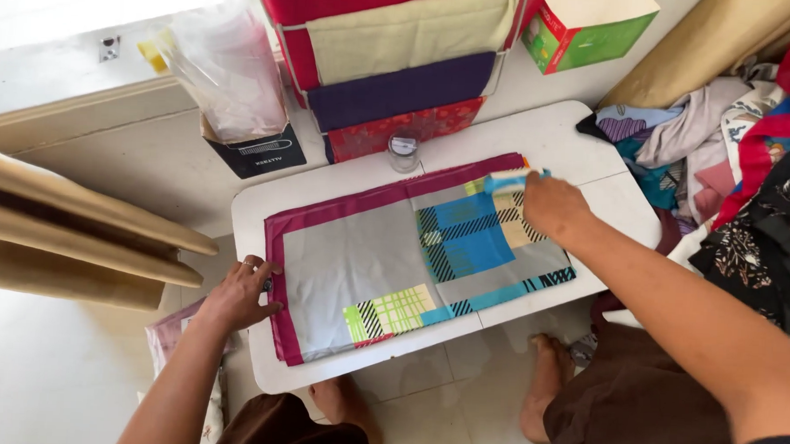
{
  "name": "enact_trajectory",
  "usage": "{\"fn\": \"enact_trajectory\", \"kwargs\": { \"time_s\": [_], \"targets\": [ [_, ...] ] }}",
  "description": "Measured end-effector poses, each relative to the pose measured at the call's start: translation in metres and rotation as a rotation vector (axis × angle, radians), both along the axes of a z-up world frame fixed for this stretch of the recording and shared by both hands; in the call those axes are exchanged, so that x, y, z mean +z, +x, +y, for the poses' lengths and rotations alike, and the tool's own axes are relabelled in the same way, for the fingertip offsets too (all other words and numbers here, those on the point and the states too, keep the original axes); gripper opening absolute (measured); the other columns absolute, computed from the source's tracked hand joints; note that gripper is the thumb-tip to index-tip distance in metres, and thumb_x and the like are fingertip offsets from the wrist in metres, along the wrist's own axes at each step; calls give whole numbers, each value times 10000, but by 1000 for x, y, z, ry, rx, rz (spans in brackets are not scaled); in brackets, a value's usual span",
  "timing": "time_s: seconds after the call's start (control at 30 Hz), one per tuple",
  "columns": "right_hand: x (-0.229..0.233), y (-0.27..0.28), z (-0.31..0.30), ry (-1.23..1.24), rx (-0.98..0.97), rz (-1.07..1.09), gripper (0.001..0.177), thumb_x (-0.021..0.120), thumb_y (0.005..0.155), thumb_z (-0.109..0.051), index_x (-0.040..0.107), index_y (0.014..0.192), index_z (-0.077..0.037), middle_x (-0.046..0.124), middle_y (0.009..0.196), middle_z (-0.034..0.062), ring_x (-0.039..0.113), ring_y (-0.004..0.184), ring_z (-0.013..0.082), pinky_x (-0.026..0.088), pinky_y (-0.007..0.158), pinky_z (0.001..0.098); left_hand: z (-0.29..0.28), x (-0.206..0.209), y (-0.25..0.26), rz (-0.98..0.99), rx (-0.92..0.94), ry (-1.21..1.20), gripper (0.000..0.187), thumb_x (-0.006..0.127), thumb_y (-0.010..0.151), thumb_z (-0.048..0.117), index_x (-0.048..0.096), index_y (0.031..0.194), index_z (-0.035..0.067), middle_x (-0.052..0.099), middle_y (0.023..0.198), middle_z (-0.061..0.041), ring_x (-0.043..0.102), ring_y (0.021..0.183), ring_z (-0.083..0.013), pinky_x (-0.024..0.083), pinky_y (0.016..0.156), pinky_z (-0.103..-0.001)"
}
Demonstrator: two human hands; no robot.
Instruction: Folding a patterned cloth and cleaning it with a lint roller.
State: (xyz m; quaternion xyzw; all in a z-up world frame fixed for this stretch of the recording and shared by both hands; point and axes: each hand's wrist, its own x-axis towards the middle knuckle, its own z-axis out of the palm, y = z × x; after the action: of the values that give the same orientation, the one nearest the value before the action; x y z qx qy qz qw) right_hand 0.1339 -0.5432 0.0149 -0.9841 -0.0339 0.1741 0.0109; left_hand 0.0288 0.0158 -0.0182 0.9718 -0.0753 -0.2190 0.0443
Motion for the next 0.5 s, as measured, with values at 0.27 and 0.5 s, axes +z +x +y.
{"fn": "enact_trajectory", "kwargs": {
  "time_s": [0.27,0.5],
  "targets": [
    [-29,55,13,-56,-83,-109,562,410,989,-217,512,1439,105,701,1138,362,730,998,488,605,762,612,2,6,-2,-11,-12,-5,650,826,796,422,530,1356,278,526,1346,-101,587,1276,-348,585,992,-508],
    [48,-20,27,-193,13,181,570,474,998,-332,583,1432,20,735,1200,306,727,1086,494,582,851,626,9,-10,-4,-29,9,-15,666,836,773,463,542,1342,279,518,1364,-84,560,1309,-338,572,1007,-501]
  ]
}}
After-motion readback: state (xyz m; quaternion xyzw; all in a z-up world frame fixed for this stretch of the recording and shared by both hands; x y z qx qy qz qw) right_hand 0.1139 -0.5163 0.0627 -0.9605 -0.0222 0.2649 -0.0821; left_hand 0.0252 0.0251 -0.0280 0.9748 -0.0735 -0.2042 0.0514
